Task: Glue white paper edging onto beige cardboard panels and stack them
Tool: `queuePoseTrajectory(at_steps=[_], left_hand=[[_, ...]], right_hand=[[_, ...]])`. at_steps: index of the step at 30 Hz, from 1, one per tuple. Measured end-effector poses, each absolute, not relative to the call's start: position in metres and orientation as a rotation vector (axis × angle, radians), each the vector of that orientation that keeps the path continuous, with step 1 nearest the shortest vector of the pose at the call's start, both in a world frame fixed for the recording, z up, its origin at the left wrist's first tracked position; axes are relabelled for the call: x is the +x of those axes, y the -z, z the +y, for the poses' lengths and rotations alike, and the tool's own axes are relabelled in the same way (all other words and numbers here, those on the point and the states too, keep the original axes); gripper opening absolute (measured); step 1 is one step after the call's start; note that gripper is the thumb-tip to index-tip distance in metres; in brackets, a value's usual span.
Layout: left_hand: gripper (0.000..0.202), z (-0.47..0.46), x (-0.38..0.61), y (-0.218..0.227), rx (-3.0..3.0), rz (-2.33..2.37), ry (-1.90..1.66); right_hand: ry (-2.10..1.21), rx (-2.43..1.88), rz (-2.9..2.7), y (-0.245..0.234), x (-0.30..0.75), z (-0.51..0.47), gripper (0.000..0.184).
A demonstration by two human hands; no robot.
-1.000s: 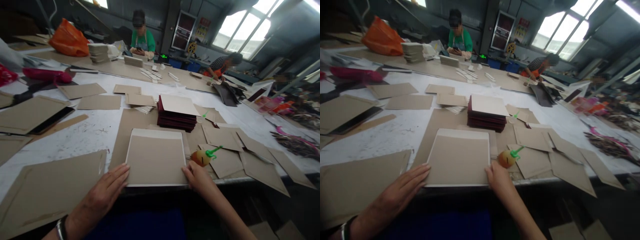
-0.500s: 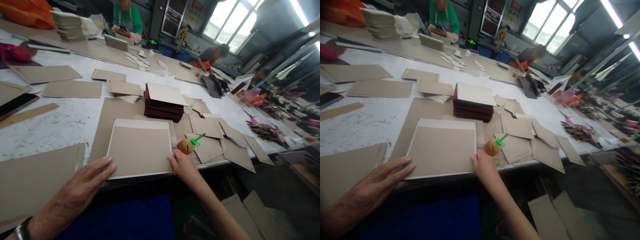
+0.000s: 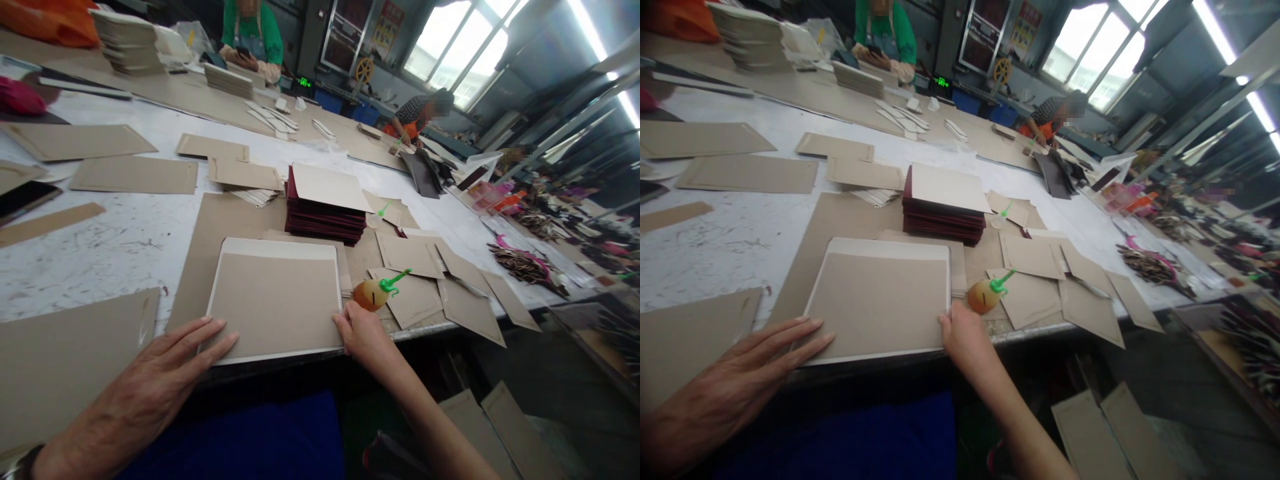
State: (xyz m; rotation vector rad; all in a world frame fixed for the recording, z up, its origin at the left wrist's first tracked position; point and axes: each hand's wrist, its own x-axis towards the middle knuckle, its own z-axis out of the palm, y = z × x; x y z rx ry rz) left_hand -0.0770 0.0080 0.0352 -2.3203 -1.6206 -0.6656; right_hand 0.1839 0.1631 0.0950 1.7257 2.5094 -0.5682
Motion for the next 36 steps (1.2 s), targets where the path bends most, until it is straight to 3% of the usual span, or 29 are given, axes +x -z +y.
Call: queuePoseTrajectory(at_steps=[11, 20, 23, 28, 36], left_hand=[[0.052, 0.007, -0.075, -0.024, -2.310, -1.672, 0.645], [0.057, 0.004, -0.065, -0.033, -2.284, -1.844, 0.598], [0.056, 0.004, -0.063, -0.036, -2.257, -1.850, 0.603], [0.055, 0.005, -0.065, -0.034, -2.268, -1.811, 0.600], [0.057, 0.008, -0.068, -0.027, -2.242, -1.702, 0.606]], right_hand=[[0.584, 1.689, 2.372, -0.099, 0.178, 0.166, 0.016], [-0.049, 1.669, 2.426, -0.111, 0.171, 0.151, 0.022], [-0.239, 1.587, 2.733, -0.115, 0.158, 0.148, 0.029], [-0.060, 1.103, 3.182, -0.095, 0.118, 0.149, 0.065], [0.177, 0.986, 3.238, -0.068, 0.101, 0.148, 0.066]])
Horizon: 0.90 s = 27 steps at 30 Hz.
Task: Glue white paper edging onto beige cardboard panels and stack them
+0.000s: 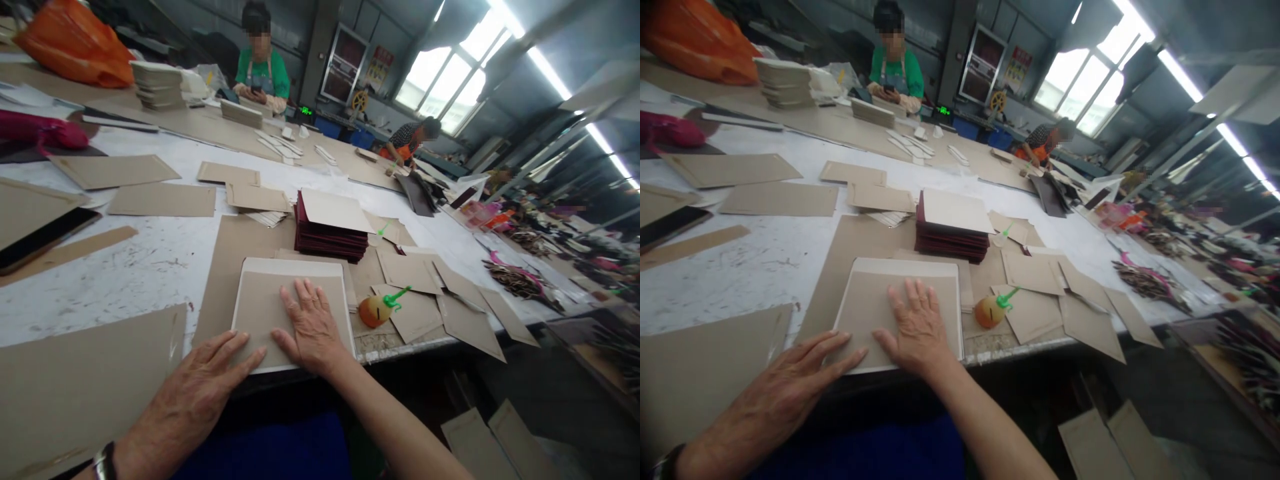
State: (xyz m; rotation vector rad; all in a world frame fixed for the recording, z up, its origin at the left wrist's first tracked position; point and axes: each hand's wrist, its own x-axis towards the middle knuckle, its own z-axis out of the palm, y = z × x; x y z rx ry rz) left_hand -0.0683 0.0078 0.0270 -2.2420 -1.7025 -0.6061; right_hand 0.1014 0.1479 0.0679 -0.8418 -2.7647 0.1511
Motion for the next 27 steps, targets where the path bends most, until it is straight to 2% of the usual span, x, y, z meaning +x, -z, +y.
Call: queuePoseTrajectory(at_steps=[3, 6, 8, 10, 13, 19, 23, 27], left_hand=[[0.056, 0.010, -0.071, -0.026, -2.233, -1.693, 0.700], [0.051, 0.008, -0.073, -0.028, -2.271, -1.725, 0.859], [0.047, 0.005, -0.074, -0.029, -2.274, -1.783, 0.982], [0.041, 0.003, -0.074, -0.031, -2.203, -1.913, 1.110], [0.038, 0.001, -0.070, -0.034, -1.925, -2.271, 1.299], [0.053, 0.008, -0.056, -0.051, -1.441, -2.925, 1.662], [0.055, 0.017, -0.054, -0.064, -1.368, -3.037, 1.827], [0.042, 0.022, -0.056, -0.068, -1.408, -3.079, 1.917]], right_hand=[[-0.134, -0.837, -2.514, -0.072, 0.123, 0.139, 0.042], [-0.135, -1.194, -2.027, -0.070, 0.164, 0.133, 0.027], [-0.196, -1.497, -1.681, -0.066, 0.194, 0.138, 0.034], [-0.300, -1.671, -1.562, -0.061, 0.216, 0.152, 0.050], [-0.402, -1.762, -1.675, -0.051, 0.228, 0.181, 0.060], [-0.288, -1.694, -1.791, -0.042, 0.222, 0.204, 0.055], [-0.073, -1.224, -2.240, -0.076, 0.226, 0.177, 0.049], [-0.230, -0.905, -2.727, -0.128, 0.206, 0.135, 0.053]])
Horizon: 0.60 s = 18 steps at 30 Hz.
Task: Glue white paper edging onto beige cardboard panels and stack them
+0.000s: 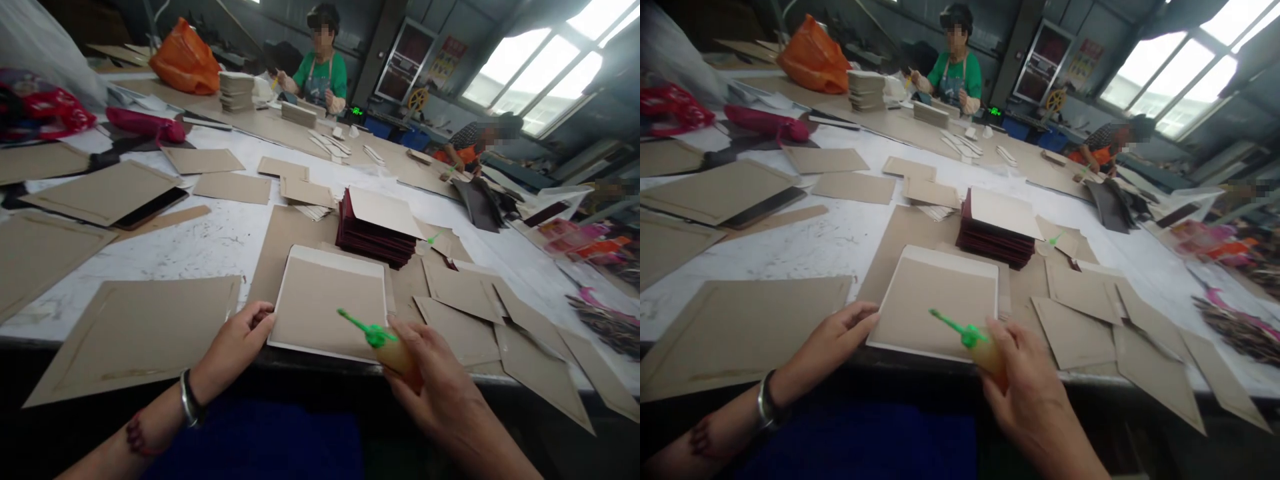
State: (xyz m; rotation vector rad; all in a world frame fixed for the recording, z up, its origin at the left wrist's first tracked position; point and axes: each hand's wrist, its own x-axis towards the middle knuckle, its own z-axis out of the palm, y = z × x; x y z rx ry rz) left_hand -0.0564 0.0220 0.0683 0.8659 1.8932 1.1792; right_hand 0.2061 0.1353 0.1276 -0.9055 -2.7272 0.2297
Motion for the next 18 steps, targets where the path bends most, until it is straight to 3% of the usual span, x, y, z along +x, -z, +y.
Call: queuePoseTrajectory(at_steps=[5, 18], left_hand=[[0.030, 0.022, -0.059, -0.063, 0.816, 1.795, -1.201], [0.026, 0.024, -0.065, -0.052, 0.700, 1.583, -1.277]], right_hand=[[-0.253, -0.743, -2.999, -0.153, 0.166, 0.110, 0.051], [-0.355, -0.707, -3.206, -0.170, 0.130, 0.099, 0.041]])
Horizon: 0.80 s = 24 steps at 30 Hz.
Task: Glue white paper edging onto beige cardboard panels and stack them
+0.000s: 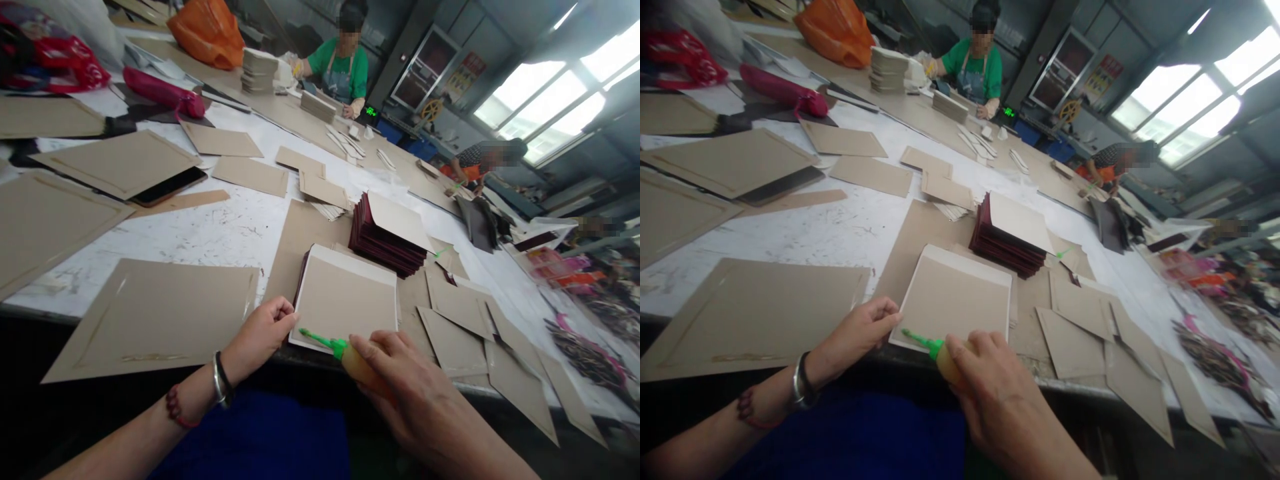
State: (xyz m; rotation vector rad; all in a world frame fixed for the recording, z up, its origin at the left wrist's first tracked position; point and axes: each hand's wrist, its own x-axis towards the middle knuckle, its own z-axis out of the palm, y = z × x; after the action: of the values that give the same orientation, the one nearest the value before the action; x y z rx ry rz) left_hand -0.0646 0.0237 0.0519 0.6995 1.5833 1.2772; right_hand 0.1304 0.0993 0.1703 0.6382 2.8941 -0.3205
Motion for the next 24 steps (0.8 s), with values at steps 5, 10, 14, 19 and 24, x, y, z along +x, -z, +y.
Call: queuePoseTrajectory(at_steps=[5, 10, 14, 19, 24], left_hand=[[0.025, 0.023, -0.066, -0.049, 0.710, 1.572, -1.293], [0.028, 0.023, -0.067, -0.049, 0.722, 1.575, -1.286], [0.029, 0.023, -0.067, -0.049, 0.729, 1.585, -1.272], [0.030, 0.024, -0.066, -0.050, 0.724, 1.598, -1.266], [0.031, 0.025, -0.065, -0.050, 0.725, 1.615, -1.275]], right_hand=[[0.354, 0.694, 2.803, -0.176, 0.128, 0.095, 0.034], [0.373, 0.751, 2.740, -0.178, 0.123, 0.093, 0.033], [0.348, 0.800, 2.732, -0.180, 0.134, 0.097, 0.038], [0.324, 0.857, 2.680, -0.182, 0.149, 0.100, 0.038], [0.454, 0.932, 2.597, -0.184, 0.132, 0.096, 0.032]])
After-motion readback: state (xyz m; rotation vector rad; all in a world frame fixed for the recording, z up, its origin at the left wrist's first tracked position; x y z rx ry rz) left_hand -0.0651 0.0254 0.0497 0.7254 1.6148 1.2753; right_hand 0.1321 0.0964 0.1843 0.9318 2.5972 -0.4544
